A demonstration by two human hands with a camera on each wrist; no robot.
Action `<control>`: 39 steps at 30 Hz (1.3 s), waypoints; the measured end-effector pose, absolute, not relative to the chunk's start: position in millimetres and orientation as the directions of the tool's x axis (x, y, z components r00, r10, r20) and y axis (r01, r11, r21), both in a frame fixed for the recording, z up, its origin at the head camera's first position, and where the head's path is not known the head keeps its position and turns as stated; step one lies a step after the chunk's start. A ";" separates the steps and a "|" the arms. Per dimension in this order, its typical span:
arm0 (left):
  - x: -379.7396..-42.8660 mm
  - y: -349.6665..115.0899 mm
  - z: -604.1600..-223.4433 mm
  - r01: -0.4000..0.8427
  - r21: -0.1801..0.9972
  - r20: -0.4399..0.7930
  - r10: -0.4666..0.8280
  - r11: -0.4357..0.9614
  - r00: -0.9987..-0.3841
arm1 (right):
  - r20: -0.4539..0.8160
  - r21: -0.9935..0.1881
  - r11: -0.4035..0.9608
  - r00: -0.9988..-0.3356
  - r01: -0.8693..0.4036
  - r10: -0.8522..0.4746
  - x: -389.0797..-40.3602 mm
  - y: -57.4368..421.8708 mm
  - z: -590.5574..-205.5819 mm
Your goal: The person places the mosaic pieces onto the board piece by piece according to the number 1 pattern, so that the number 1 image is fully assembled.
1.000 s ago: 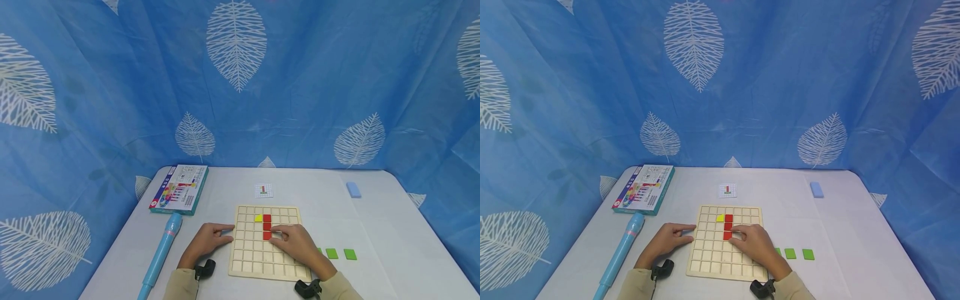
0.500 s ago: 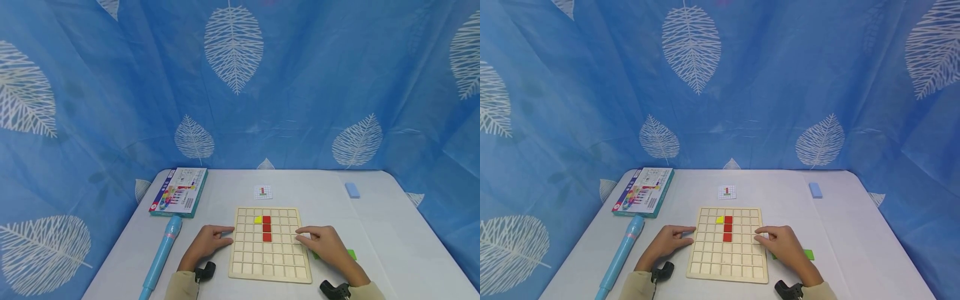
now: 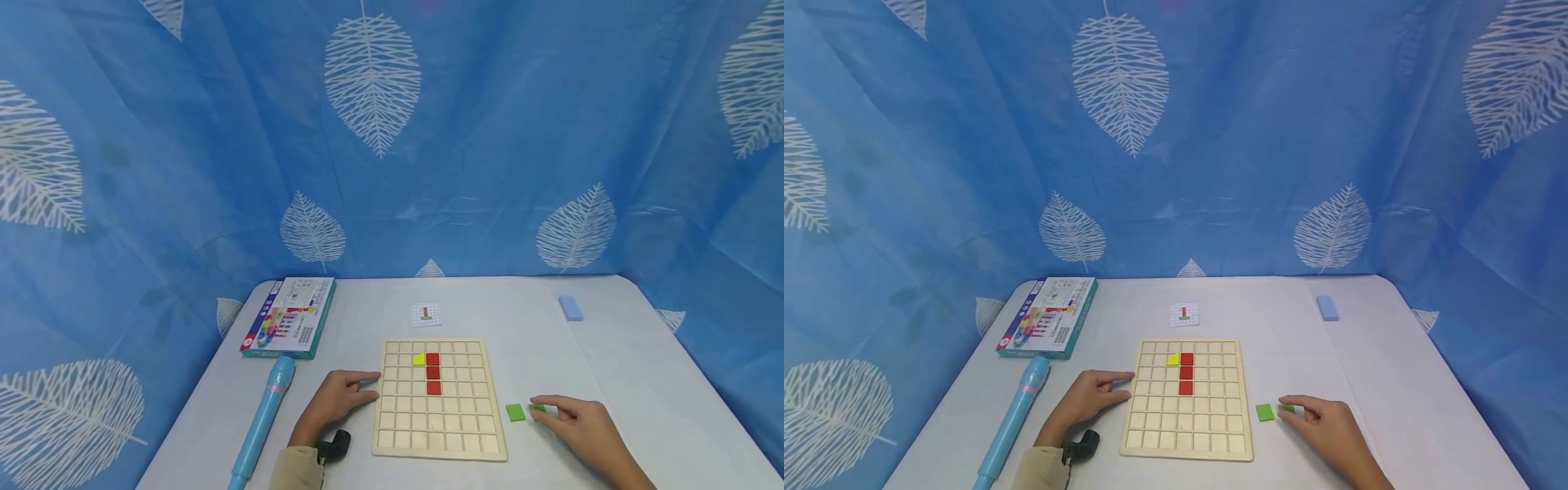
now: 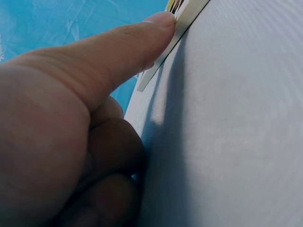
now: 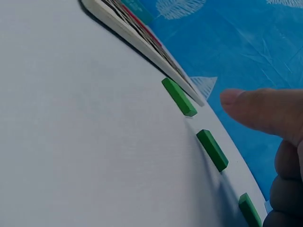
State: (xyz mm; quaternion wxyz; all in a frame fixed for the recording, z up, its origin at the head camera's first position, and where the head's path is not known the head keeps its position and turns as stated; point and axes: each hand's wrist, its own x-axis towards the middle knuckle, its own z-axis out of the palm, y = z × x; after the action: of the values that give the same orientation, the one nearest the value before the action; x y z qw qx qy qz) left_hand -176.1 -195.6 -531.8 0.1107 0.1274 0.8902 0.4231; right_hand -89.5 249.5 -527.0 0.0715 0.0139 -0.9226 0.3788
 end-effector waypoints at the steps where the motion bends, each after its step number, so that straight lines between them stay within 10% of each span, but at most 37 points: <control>1: -176.1 -196.0 -532.0 0.135 0.782 -0.087 0.321 0.608 -0.943 | 0.132 -0.700 0.711 -0.991 -0.074 0.028 -88.4 249.3 -527.7; 39: -175.7 -195.6 -531.8 0.122 0.796 -0.095 0.322 0.593 -0.942 | 0.002 -0.573 0.818 -0.997 -0.060 -0.072 -88.3 235.7 -531.4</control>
State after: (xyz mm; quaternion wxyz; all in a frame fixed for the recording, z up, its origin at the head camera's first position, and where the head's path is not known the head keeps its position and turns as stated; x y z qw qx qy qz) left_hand -175.7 -195.6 -531.8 0.1152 0.1255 0.8849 0.4335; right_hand -88.3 235.7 -531.4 -0.0100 0.0347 -0.9533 0.2999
